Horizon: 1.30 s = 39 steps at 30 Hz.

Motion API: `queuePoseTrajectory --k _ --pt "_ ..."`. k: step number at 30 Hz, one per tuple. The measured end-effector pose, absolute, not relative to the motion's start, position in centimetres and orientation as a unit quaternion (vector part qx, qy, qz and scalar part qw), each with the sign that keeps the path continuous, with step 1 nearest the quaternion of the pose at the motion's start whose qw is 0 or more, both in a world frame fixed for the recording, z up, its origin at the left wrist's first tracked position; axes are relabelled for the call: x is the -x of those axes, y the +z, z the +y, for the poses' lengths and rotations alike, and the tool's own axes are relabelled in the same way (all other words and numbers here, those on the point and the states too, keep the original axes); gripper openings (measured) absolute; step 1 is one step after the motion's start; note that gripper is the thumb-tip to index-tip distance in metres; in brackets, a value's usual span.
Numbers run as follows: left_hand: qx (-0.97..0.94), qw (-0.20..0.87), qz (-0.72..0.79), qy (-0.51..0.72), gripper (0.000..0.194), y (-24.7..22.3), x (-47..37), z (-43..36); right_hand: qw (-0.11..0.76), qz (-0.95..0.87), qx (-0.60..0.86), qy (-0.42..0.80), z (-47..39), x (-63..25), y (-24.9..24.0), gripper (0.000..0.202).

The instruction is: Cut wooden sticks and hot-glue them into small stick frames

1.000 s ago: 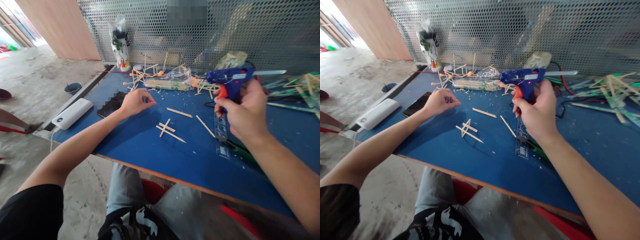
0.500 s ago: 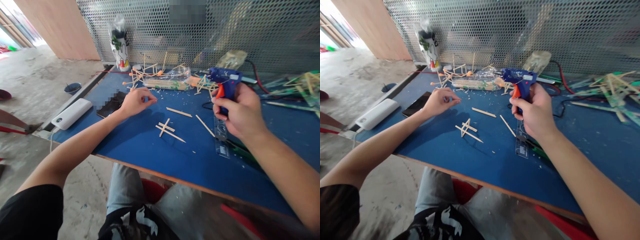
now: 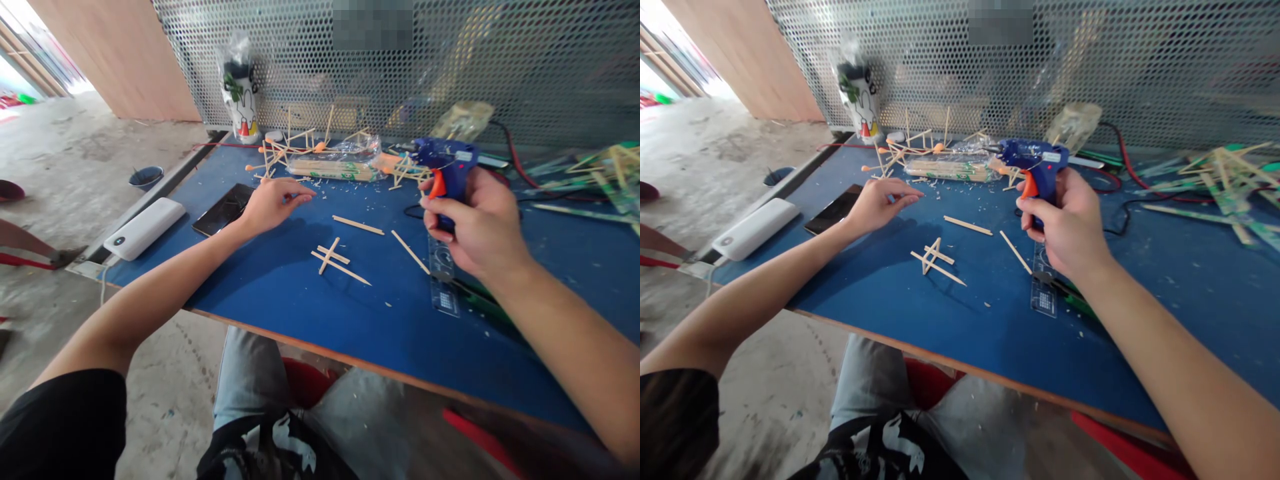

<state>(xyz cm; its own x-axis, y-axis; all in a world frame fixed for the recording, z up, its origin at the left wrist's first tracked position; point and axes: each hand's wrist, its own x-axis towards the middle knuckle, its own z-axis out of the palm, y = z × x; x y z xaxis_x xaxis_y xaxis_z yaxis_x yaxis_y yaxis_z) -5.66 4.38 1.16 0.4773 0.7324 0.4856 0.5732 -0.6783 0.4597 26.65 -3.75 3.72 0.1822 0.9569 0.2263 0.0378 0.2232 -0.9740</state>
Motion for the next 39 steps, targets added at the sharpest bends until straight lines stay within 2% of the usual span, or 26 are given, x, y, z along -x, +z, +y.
queuePoseTrajectory --k 3,12,17,24,27,32,34,39 --pt "-0.839 0.116 0.397 0.354 0.024 1.2 5.6 4.1 0.591 -0.513 0.488 0.387 -3.7 -26.6 3.8 0.030" --pt "-0.829 0.088 0.402 0.378 0.052 1.7 5.6 4.1 0.594 -0.516 0.485 0.381 -3.7 -26.5 3.8 0.029" --pt "-0.823 0.168 0.394 0.374 0.039 1.1 5.5 4.3 0.597 -0.506 0.486 0.390 -3.7 -26.4 3.9 0.033" --pt "-0.819 0.183 0.403 0.365 0.028 1.0 5.6 4.2 0.596 -0.507 0.484 0.391 -3.6 -26.6 3.7 0.036" --pt "-0.810 0.179 0.411 0.378 0.034 1.4 5.4 3.8 0.597 -0.508 0.481 0.393 -3.4 -26.8 3.5 0.034" --pt "-0.816 0.128 0.407 0.389 0.060 1.9 5.4 3.3 0.587 -0.527 0.472 0.393 -3.3 -27.1 3.1 0.027" --pt "-0.818 0.101 0.404 0.396 0.063 1.9 5.5 3.3 0.589 -0.526 0.471 0.393 -3.3 -27.1 3.1 0.027" --pt "-0.819 0.078 0.389 0.415 0.048 1.8 5.7 3.9 0.589 -0.517 0.474 0.401 -3.3 -27.0 3.0 0.034"
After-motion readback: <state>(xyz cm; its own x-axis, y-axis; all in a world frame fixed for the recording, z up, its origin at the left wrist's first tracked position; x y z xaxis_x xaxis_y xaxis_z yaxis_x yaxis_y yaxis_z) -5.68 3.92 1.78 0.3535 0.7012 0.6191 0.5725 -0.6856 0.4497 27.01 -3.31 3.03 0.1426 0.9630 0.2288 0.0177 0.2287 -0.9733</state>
